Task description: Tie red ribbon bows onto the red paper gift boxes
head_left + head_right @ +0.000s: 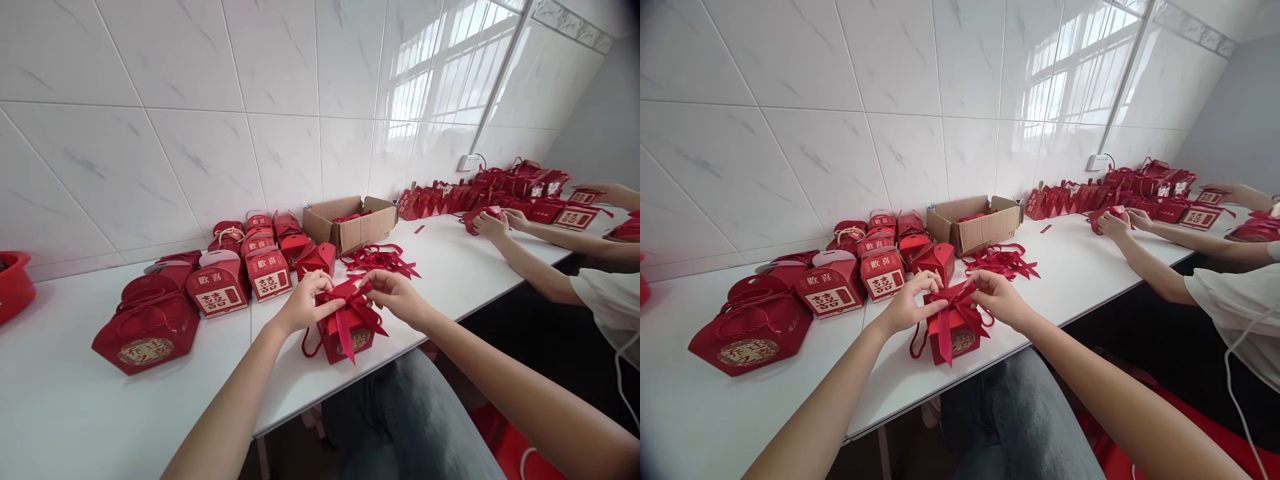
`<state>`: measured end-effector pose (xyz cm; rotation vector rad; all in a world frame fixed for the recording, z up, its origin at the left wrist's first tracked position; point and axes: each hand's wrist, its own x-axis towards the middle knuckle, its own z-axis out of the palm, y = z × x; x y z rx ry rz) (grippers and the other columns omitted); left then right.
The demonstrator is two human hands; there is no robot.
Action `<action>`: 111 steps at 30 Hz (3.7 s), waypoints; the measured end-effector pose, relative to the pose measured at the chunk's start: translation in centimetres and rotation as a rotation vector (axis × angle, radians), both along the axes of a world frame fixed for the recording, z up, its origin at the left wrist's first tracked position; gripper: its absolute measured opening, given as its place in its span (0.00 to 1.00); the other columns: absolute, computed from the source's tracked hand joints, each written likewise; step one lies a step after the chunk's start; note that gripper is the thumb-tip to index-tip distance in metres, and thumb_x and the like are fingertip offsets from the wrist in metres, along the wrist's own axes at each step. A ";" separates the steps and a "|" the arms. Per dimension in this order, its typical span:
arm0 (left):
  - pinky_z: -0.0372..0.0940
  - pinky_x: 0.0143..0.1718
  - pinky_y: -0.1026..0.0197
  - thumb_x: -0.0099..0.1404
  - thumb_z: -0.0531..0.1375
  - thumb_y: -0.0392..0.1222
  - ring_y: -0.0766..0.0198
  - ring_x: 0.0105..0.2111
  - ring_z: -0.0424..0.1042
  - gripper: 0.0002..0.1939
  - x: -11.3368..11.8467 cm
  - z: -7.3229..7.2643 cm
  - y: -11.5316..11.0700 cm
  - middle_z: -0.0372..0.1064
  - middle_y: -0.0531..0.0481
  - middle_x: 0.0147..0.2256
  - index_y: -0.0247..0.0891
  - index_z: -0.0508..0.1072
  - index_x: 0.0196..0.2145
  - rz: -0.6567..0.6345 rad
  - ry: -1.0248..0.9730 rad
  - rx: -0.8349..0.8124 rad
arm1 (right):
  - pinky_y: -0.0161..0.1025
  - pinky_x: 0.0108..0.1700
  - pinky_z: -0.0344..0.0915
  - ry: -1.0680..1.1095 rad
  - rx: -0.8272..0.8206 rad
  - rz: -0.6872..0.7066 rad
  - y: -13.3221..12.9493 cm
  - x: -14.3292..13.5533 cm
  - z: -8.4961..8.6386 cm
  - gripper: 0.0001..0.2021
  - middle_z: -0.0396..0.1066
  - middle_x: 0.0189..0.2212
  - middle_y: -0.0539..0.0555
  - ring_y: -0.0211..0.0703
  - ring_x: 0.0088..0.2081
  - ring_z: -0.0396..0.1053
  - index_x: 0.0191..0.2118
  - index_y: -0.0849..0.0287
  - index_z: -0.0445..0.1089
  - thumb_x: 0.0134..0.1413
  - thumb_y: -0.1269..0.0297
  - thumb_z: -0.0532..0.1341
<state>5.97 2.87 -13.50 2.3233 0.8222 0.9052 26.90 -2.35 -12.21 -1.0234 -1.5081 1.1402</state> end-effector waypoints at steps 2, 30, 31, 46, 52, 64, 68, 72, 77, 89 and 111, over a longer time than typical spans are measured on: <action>0.59 0.45 0.57 0.61 0.58 0.49 0.61 0.38 0.64 0.15 0.0 0.0 0.0 0.63 0.49 0.36 0.38 0.60 0.24 0.011 -0.015 -0.011 | 0.33 0.27 0.57 -0.008 0.010 0.001 0.0 0.1 -0.1 0.05 0.65 0.25 0.47 0.32 0.25 0.62 0.31 0.59 0.64 0.44 0.69 0.59; 0.60 0.42 0.58 0.51 0.65 0.52 0.62 0.37 0.64 0.20 0.6 -0.5 0.0 0.62 0.50 0.37 0.38 0.60 0.23 -0.030 -0.010 -0.075 | 0.32 0.22 0.51 -0.028 0.028 -0.144 0.3 -0.9 -1.4 0.17 0.61 0.35 0.48 0.27 0.20 0.55 0.44 0.57 0.61 0.44 0.69 0.55; 0.60 0.42 0.58 0.51 0.65 0.52 0.62 0.37 0.64 0.19 0.6 -0.5 -0.1 0.62 0.50 0.37 0.38 0.61 0.23 -0.031 -0.011 -0.076 | 0.32 0.23 0.51 -0.068 0.061 -0.139 0.3 -0.9 -1.4 0.18 0.61 0.36 0.49 0.27 0.21 0.55 0.45 0.56 0.61 0.44 0.70 0.55; 0.61 0.39 0.59 0.55 0.62 0.52 0.63 0.35 0.65 0.18 0.6 -0.5 -0.1 0.63 0.50 0.34 0.37 0.62 0.23 -0.027 -0.061 -0.142 | 0.32 0.22 0.44 0.016 -0.198 0.177 0.5 0.3 0.9 0.12 0.60 0.21 0.45 0.30 0.20 0.51 0.35 0.59 0.68 0.44 0.60 0.64; 0.60 0.42 0.59 0.62 0.56 0.49 0.62 0.36 0.66 0.16 0.4 -0.2 -0.1 0.66 0.48 0.34 0.37 0.64 0.22 -0.054 -0.125 -0.180 | 0.36 0.28 0.56 -0.386 0.109 -0.032 0.8 -0.6 -0.2 0.12 0.72 0.26 0.53 0.39 0.27 0.63 0.30 0.59 0.76 0.48 0.55 0.63; 0.61 0.41 0.58 0.60 0.58 0.46 0.63 0.35 0.65 0.16 0.4 -0.9 0.6 0.66 0.49 0.33 0.38 0.58 0.20 -0.006 -0.121 -0.137 | 0.36 0.25 0.55 -0.539 0.200 -0.034 1.2 -1.1 -1.0 0.14 0.76 0.24 0.53 0.39 0.23 0.64 0.26 0.59 0.79 0.50 0.55 0.61; 0.61 0.41 0.58 0.59 0.59 0.45 0.63 0.35 0.66 0.16 0.4 -1.0 0.6 0.67 0.49 0.34 0.38 0.58 0.20 -0.002 -0.105 -0.109 | 0.37 0.25 0.57 -0.519 0.186 -0.046 0.8 -0.8 -1.4 0.13 0.76 0.24 0.53 0.40 0.23 0.64 0.26 0.58 0.79 0.50 0.55 0.61; 0.62 0.41 0.57 0.58 0.58 0.43 0.62 0.36 0.67 0.16 0.5 -1.0 0.4 0.69 0.47 0.35 0.38 0.56 0.19 -0.018 -0.098 -0.123 | 0.38 0.28 0.59 -0.470 0.173 -0.087 0.5 -0.6 -1.8 0.11 0.76 0.25 0.53 0.42 0.26 0.67 0.27 0.56 0.78 0.49 0.56 0.62; 0.62 0.41 0.57 0.58 0.57 0.43 0.62 0.37 0.69 0.15 0.9 -1.1 0.0 0.73 0.47 0.36 0.38 0.56 0.20 0.007 -0.146 -0.183 | 0.34 0.25 0.56 -0.359 0.111 -0.164 0.1 -0.6 -1.7 0.11 0.70 0.22 0.50 0.37 0.23 0.62 0.31 0.58 0.73 0.46 0.55 0.63; 0.65 0.34 0.59 0.51 0.66 0.50 0.61 0.32 0.70 0.17 3.0 -1.8 -1.9 0.71 0.49 0.27 0.38 0.63 0.20 0.106 -0.320 -0.294 | 0.32 0.22 0.45 -0.184 -0.001 -0.123 0.2 -0.1 -0.4 0.13 0.53 0.15 0.42 0.31 0.19 0.48 0.33 0.59 0.65 0.46 0.54 0.61; 0.59 0.35 0.62 0.60 0.59 0.50 0.66 0.32 0.64 0.18 2.0 -1.0 -1.1 0.68 0.50 0.32 0.36 0.60 0.22 -0.035 -0.399 -0.495 | 0.34 0.23 0.51 -0.415 0.152 -0.097 0.2 0.6 -0.5 0.13 0.68 0.18 0.49 0.33 0.20 0.55 0.32 0.60 0.78 0.49 0.56 0.62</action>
